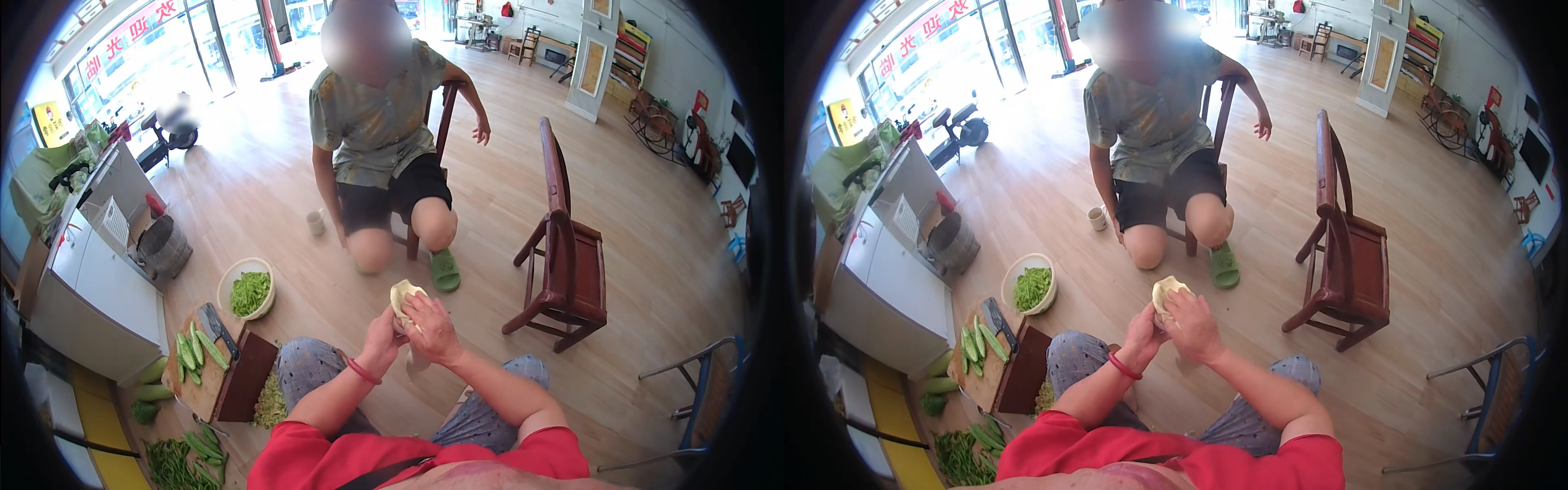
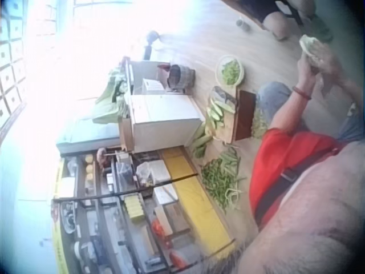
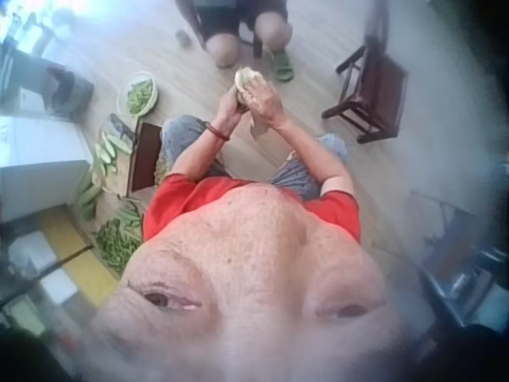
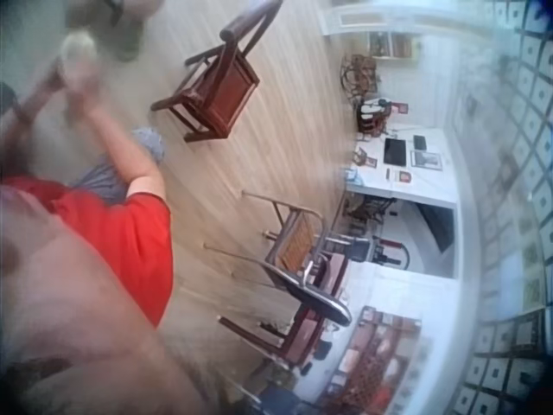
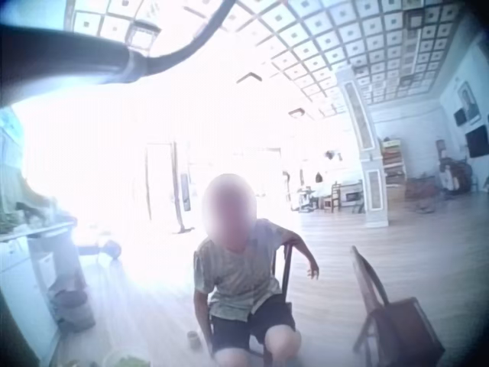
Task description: The person sits on the floor and repeatedly wipes a white ceramic cup with a yellow cloth. The person holds the cup in one hand and uses the cloth to wipe the exterior and interior surfaces continuously.
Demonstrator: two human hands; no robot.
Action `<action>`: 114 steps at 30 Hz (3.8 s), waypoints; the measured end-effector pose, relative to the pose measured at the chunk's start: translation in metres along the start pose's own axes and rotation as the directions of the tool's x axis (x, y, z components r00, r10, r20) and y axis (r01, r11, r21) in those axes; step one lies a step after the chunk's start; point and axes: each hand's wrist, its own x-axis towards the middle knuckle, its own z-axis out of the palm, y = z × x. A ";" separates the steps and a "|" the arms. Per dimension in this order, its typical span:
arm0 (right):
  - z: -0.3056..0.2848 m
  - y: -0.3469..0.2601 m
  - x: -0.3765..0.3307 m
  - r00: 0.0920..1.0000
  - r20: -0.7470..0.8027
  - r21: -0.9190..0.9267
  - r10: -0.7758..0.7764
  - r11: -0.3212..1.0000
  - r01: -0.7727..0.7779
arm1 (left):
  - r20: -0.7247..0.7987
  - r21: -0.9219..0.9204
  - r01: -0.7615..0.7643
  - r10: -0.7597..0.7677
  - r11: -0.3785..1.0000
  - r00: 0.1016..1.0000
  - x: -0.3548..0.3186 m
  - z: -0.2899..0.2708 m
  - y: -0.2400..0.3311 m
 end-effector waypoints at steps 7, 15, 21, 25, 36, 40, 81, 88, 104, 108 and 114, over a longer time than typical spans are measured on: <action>0.012 0.021 0.022 0.964 -0.028 0.367 0.266 0.899 -0.237 | 0.032 0.087 -0.104 0.102 0.991 0.994 -0.002 -0.006 0.001; 0.037 0.020 0.017 0.996 -0.047 0.030 0.074 0.997 -0.072 | -0.019 -0.108 -0.068 0.066 0.992 0.998 0.012 -0.011 0.003; 0.041 0.020 0.017 0.939 -0.046 0.316 0.340 0.897 -0.309 | 0.027 0.030 -0.154 0.154 0.988 0.988 -0.008 -0.008 0.005; 0.016 0.013 0.034 0.842 0.134 0.626 0.523 0.614 -0.481 | 0.020 0.068 -0.192 0.192 0.979 0.981 -0.020 0.006 0.012; -0.010 0.039 0.027 0.866 0.257 0.910 0.428 0.193 -0.366 | 0.116 -0.122 -0.201 0.215 0.972 0.970 -0.036 0.012 0.006; 0.010 -0.008 0.012 0.980 -0.192 0.031 0.061 0.998 -0.056 | -0.080 -0.045 -0.233 0.229 0.972 0.970 -0.024 0.010 -0.006; -0.044 0.065 0.007 0.712 0.530 0.773 0.461 -0.607 -0.183 | 0.272 0.335 -0.548 0.478 0.767 0.835 -0.013 0.048 -0.020; -0.059 0.052 -0.021 0.694 0.568 0.747 0.443 -0.631 -0.209 | 0.501 0.329 -0.387 0.188 0.862 0.845 -0.040 0.035 -0.029; -0.058 0.061 -0.001 0.673 0.635 0.721 0.378 -0.602 -0.342 | 0.352 0.258 -0.315 0.215 0.914 0.911 -0.010 0.040 -0.044; -0.042 0.074 0.011 0.668 0.630 0.728 0.395 -0.600 -0.331 | 0.305 0.317 -0.401 0.308 0.859 0.901 0.009 0.038 -0.041; -0.016 0.092 0.018 0.679 0.604 0.742 0.418 -0.607 -0.285 | 0.279 0.453 -0.502 0.417 0.737 0.865 0.026 0.031 -0.042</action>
